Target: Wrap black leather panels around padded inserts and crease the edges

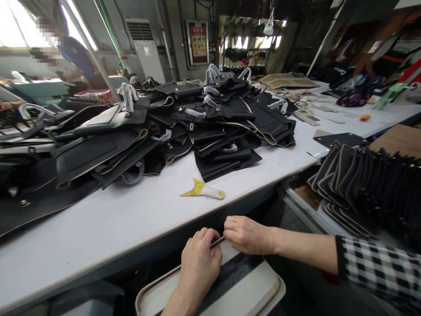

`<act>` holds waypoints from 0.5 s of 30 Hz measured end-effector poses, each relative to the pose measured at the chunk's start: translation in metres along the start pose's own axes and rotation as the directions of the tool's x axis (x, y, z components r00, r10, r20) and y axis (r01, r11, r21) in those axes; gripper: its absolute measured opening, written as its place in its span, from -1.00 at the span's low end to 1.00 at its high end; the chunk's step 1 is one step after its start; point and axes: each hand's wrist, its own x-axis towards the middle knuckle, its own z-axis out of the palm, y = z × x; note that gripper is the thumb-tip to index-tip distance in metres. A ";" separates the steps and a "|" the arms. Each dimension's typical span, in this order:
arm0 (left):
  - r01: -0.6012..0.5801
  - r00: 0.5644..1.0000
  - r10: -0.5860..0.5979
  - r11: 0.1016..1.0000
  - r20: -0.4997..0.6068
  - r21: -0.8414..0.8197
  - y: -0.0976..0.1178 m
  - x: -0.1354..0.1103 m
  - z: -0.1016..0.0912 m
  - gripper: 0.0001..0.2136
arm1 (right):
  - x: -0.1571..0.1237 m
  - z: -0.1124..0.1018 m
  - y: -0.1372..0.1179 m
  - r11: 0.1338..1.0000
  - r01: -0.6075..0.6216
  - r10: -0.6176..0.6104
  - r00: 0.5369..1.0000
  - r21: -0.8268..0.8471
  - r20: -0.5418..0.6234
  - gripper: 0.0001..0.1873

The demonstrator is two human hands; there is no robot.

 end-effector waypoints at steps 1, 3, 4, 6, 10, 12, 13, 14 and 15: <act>-0.027 1.000 0.027 0.999 0.005 0.022 0.002 0.002 0.002 -0.82 | -0.001 0.001 0.000 1.000 0.008 -0.007 1.000 0.017 -0.016 -0.77; -0.066 0.998 0.066 0.996 0.014 0.052 0.004 0.005 0.005 -0.79 | -0.003 0.000 0.001 0.996 0.012 -0.009 0.999 0.087 -0.039 -0.73; -0.081 0.997 0.081 0.995 0.014 0.061 0.005 0.006 0.007 -0.79 | -0.003 -0.002 0.003 0.988 0.000 0.008 0.999 0.154 -0.053 -0.72; -0.121 0.993 0.122 0.990 -0.006 0.070 0.003 0.007 0.013 -0.79 | -0.004 -0.004 0.010 0.918 -0.064 0.097 0.993 0.391 -0.066 -0.71; -0.270 0.952 0.280 0.958 -0.123 0.091 -0.004 0.004 0.025 -0.79 | -0.010 0.008 0.035 0.255 -0.412 0.421 0.862 0.875 0.283 -0.62; -0.342 0.919 0.360 0.931 -0.159 0.129 -0.009 0.002 0.029 -0.79 | -0.012 0.030 0.044 -0.036 -0.534 0.472 0.736 0.845 0.485 -0.44; -0.370 0.904 0.394 0.916 -0.165 0.155 -0.011 0.001 0.030 -0.77 | -0.011 0.043 0.047 -0.097 -0.570 0.477 0.693 0.816 0.541 -0.39; -0.396 0.890 0.425 0.899 -0.163 0.186 -0.012 0.001 0.031 -0.75 | -0.009 0.058 0.048 -0.113 -0.598 0.475 0.669 0.793 0.572 -0.38; -0.420 0.875 0.457 0.881 -0.158 0.219 -0.014 0.000 0.031 -0.73 | -0.005 0.071 0.048 -0.106 -0.623 0.466 0.657 0.775 0.592 -0.41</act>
